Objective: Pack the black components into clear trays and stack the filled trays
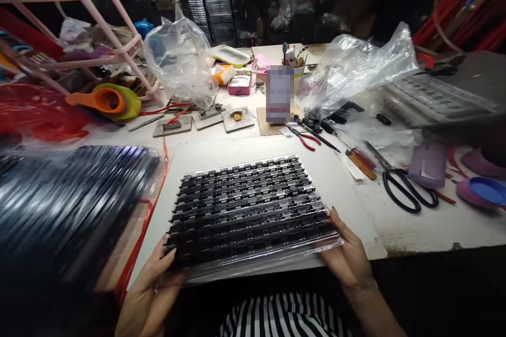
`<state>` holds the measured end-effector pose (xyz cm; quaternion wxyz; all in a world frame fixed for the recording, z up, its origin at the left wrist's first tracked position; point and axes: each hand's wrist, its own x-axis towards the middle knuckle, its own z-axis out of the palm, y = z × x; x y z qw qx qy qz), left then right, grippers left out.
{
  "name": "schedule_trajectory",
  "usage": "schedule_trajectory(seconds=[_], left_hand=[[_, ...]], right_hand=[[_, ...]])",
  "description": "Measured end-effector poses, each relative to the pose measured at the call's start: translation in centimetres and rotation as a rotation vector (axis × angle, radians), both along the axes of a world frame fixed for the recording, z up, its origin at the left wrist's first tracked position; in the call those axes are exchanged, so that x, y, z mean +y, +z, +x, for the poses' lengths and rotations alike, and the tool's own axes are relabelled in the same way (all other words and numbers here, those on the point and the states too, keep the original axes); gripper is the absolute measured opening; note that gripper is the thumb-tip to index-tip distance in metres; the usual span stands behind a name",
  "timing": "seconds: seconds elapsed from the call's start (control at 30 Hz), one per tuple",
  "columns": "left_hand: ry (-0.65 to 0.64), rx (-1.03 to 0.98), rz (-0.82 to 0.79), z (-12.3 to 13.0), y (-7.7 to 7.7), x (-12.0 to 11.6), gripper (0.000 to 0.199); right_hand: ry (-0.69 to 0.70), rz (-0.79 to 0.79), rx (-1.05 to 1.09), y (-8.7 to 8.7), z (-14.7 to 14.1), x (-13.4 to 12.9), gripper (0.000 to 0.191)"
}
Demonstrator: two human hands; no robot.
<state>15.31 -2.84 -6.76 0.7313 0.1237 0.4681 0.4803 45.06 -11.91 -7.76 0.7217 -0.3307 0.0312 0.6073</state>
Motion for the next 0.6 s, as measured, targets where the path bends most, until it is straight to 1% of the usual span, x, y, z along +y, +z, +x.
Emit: schedule_trajectory(seconds=[0.13, 0.23, 0.3, 0.47, 0.6], left_hand=[[-0.004, 0.021, -0.032, -0.4, -0.4, 0.3, 0.058], [0.009, 0.048, -0.044, -0.5, -0.3, 0.4, 0.057], [0.013, 0.049, -0.042, -0.2, 0.1, 0.3, 0.057], [-0.027, -0.001, -0.080, 0.6, 1.5, 0.1, 0.058], [-0.051, -0.011, -0.069, 0.6, 1.8, 0.1, 0.057]], right_hand=[[0.007, 0.034, -0.001, 0.0, 0.1, 0.1, 0.027], [-0.003, 0.053, -0.002, 0.1, 0.1, 0.2, 0.029], [-0.010, 0.048, -0.011, 0.3, 0.1, 0.2, 0.030], [-0.039, 0.044, -0.041, 0.6, 0.0, 0.4, 0.032], [-0.046, 0.053, -0.049, 0.5, 0.1, 0.3, 0.032]])
